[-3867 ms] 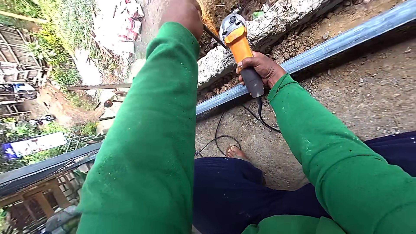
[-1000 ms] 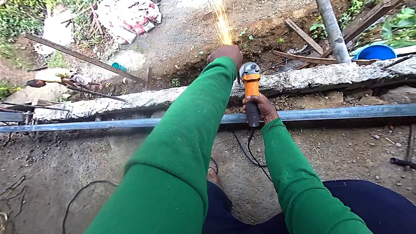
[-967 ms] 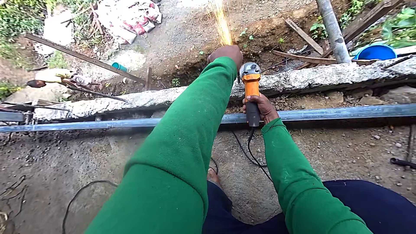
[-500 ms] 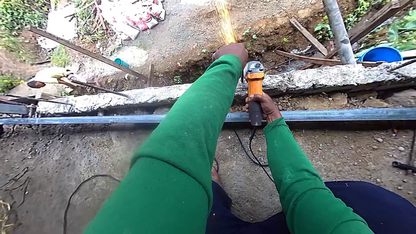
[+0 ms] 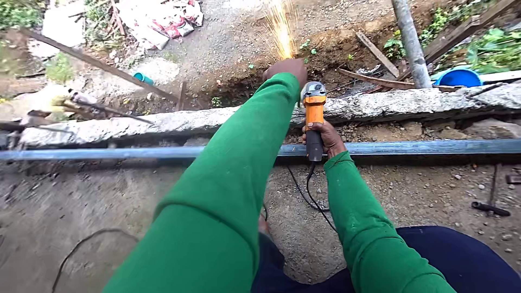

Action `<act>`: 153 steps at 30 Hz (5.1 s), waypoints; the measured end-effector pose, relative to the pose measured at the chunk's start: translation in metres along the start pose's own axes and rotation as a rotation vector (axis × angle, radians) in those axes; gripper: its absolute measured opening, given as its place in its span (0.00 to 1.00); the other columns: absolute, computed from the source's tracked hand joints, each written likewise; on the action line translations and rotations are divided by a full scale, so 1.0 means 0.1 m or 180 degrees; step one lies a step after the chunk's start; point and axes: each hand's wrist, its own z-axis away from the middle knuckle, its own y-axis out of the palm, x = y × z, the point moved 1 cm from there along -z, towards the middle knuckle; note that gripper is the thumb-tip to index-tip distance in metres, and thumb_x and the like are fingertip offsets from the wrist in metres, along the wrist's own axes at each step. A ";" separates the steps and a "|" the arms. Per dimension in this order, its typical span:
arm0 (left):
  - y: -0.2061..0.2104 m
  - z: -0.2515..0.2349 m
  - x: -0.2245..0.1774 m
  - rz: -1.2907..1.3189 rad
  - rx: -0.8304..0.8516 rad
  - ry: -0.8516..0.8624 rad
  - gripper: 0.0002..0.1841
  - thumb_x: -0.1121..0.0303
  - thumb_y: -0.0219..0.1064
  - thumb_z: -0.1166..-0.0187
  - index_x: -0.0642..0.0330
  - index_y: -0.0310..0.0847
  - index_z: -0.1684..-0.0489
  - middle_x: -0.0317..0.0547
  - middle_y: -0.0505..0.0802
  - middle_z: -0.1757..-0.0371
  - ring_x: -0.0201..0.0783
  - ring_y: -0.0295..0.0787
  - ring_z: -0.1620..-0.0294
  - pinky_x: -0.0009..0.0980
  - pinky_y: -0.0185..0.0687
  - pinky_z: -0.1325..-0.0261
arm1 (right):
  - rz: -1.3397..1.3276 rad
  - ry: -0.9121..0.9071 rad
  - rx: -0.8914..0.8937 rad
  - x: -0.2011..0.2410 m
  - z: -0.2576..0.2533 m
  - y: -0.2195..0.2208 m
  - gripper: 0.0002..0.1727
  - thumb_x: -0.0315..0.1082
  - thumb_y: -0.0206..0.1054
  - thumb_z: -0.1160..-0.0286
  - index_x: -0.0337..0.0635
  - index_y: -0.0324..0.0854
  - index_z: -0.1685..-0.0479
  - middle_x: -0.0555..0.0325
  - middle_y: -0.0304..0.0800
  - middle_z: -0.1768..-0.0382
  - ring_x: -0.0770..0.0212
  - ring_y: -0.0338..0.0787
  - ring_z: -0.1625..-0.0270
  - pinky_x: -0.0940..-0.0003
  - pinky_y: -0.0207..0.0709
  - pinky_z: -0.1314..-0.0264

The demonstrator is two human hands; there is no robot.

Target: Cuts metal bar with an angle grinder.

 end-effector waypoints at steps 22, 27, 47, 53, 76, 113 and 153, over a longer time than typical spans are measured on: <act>0.05 -0.14 -0.09 -0.0183 -0.0122 0.0136 0.31 0.50 0.39 0.05 0.67 0.85 0.50 0.76 0.90 0.47 0.77 0.88 0.42 0.79 0.77 0.51 | -0.0118 0.0201 0.0080 0.09 0.00 -0.05 0.28 0.32 0.67 0.24 0.46 0.64 0.24 0.47 0.88 0.66 0.54 0.90 0.74 0.57 0.89 0.70; 0.08 -0.15 -0.05 -0.0136 -0.0145 0.0158 0.30 0.51 0.40 0.05 0.67 0.85 0.51 0.75 0.91 0.47 0.77 0.88 0.41 0.79 0.77 0.50 | -0.0140 0.0228 0.0094 0.08 -0.03 -0.04 0.26 0.30 0.66 0.23 0.45 0.64 0.26 0.47 0.88 0.68 0.54 0.90 0.74 0.58 0.89 0.70; 0.03 -0.05 -0.01 0.0117 -0.0017 -0.0079 0.29 0.48 0.43 0.07 0.61 0.87 0.43 0.67 0.91 0.39 0.70 0.87 0.34 0.76 0.77 0.45 | -0.0033 0.0065 0.0049 0.02 -0.07 0.00 0.28 0.34 0.66 0.28 0.42 0.63 0.28 0.45 0.89 0.64 0.50 0.92 0.72 0.52 0.91 0.68; 0.04 -0.03 0.00 0.0192 -0.0105 -0.0127 0.26 0.48 0.47 0.09 0.57 0.89 0.47 0.63 0.92 0.42 0.67 0.89 0.38 0.73 0.80 0.49 | 0.0228 0.0030 0.0047 -0.11 0.15 -0.16 0.27 0.51 0.71 0.27 0.54 0.73 0.30 0.46 0.91 0.60 0.51 0.92 0.70 0.53 0.89 0.68; 0.04 -0.04 0.00 0.0238 -0.0090 -0.0167 0.24 0.49 0.49 0.09 0.55 0.89 0.49 0.58 0.94 0.45 0.62 0.91 0.41 0.69 0.82 0.52 | 0.0243 0.0028 0.0099 -0.07 0.15 -0.15 0.26 0.48 0.70 0.26 0.54 0.72 0.30 0.48 0.90 0.59 0.52 0.92 0.69 0.52 0.89 0.66; 0.03 -0.03 0.00 0.0234 -0.0086 -0.0145 0.23 0.50 0.49 0.09 0.54 0.88 0.46 0.57 0.93 0.43 0.61 0.91 0.40 0.68 0.83 0.51 | 0.0268 0.0033 0.0069 -0.05 0.16 -0.11 0.24 0.47 0.69 0.26 0.52 0.73 0.33 0.48 0.90 0.60 0.52 0.92 0.70 0.53 0.89 0.67; 0.06 -0.05 0.02 0.0268 -0.0094 -0.0140 0.24 0.48 0.47 0.08 0.54 0.88 0.44 0.57 0.93 0.42 0.61 0.91 0.39 0.68 0.82 0.49 | 0.0248 -0.0002 0.0088 -0.09 0.17 -0.15 0.24 0.49 0.68 0.24 0.53 0.74 0.32 0.46 0.91 0.60 0.50 0.92 0.71 0.52 0.89 0.68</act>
